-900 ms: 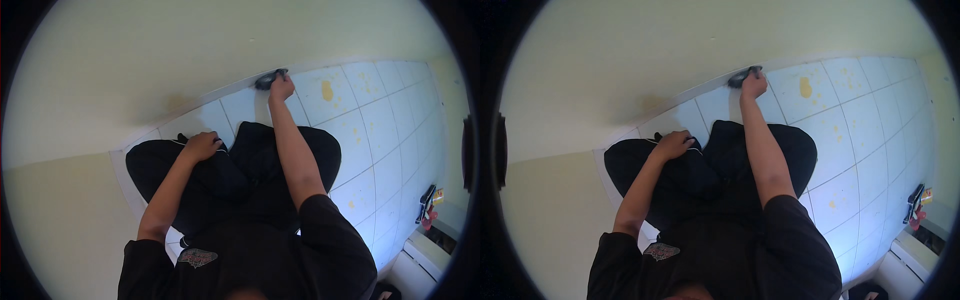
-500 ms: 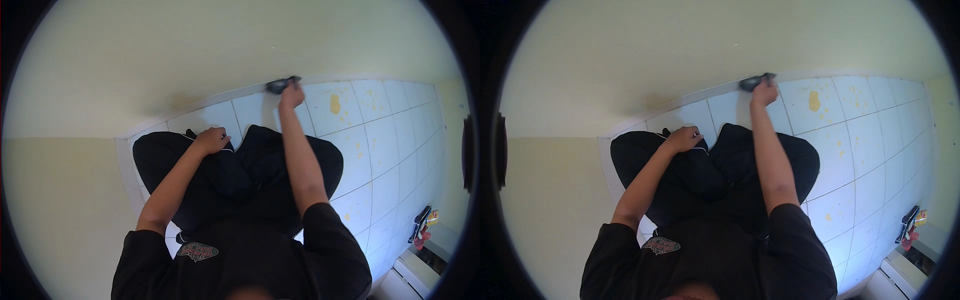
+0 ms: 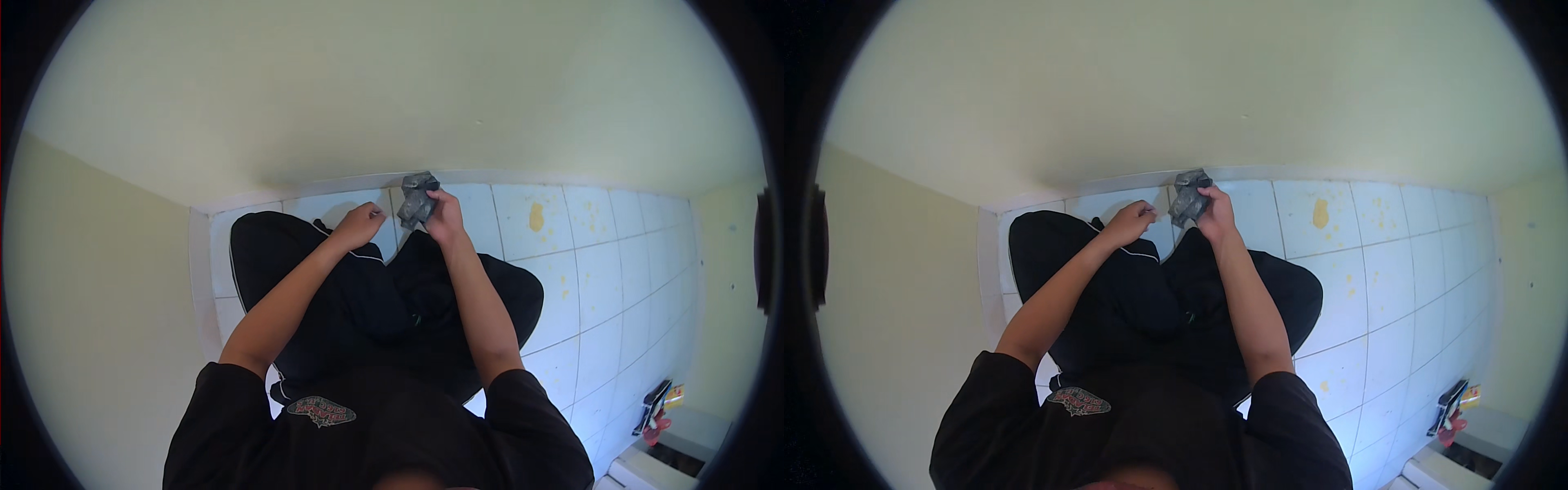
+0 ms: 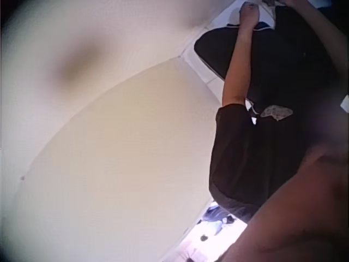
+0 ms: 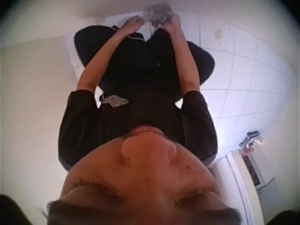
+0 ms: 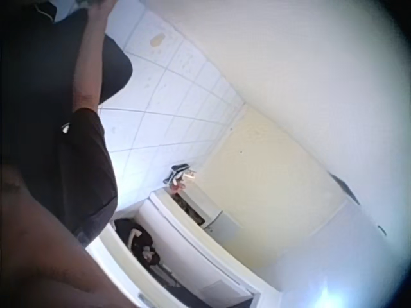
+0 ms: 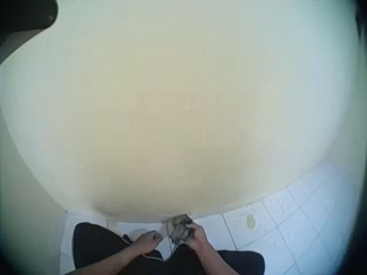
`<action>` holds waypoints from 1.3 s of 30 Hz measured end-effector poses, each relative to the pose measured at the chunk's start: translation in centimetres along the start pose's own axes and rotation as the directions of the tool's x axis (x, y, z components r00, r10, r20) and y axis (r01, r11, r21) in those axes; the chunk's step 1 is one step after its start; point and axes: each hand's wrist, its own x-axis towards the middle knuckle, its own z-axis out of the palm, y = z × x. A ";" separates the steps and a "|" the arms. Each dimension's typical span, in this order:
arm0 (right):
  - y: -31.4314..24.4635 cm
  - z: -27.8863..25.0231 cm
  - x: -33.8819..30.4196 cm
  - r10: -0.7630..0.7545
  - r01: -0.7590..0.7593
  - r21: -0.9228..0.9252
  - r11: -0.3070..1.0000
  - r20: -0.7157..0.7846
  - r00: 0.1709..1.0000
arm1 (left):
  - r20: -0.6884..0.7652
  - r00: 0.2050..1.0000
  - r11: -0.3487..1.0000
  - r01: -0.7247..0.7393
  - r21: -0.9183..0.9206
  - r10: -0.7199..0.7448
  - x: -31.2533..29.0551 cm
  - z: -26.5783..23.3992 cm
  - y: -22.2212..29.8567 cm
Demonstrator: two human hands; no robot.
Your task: The person sands the corner of a white wall and baseboard with a piece of sandpaper while sitting on a tiled floor.
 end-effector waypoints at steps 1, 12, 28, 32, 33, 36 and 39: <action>0.2 1.3 -1.3 -0.036 0.040 -0.048 0.998 0.083 0.996 | 0.078 0.995 0.972 0.072 -0.225 -0.056 -0.2 -0.1 0.8; 1.3 2.0 -6.5 -0.150 0.151 -0.211 0.966 0.018 0.989 | 0.411 0.911 0.807 0.260 -0.531 -0.023 -0.9 -0.5 3.2; 4.6 2.6 -5.5 -0.486 0.556 -0.621 0.553 0.301 0.820 | -0.306 0.951 0.818 -0.208 -0.537 0.041 0.9 0.5 0.6; 4.4 2.7 -5.5 -0.489 0.491 -0.623 0.609 0.192 0.851 | -0.380 0.923 0.829 -0.257 -0.497 0.058 1.3 -0.2 0.7; 3.9 2.5 -5.5 -0.500 0.499 -0.628 0.598 0.196 0.844 | -0.379 0.923 0.823 -0.269 -0.501 0.070 1.3 -0.6 1.7; 2.6 0.9 -5.5 -0.507 0.368 -0.687 0.626 -0.001 0.862 | -0.289 0.955 0.885 -0.188 -0.426 0.064 1.1 -1.6 4.5; 2.5 0.2 -4.6 -0.379 0.281 -0.453 0.846 -0.139 0.915 | -0.317 0.944 0.849 -0.245 -0.469 0.098 1.7 -1.9 4.2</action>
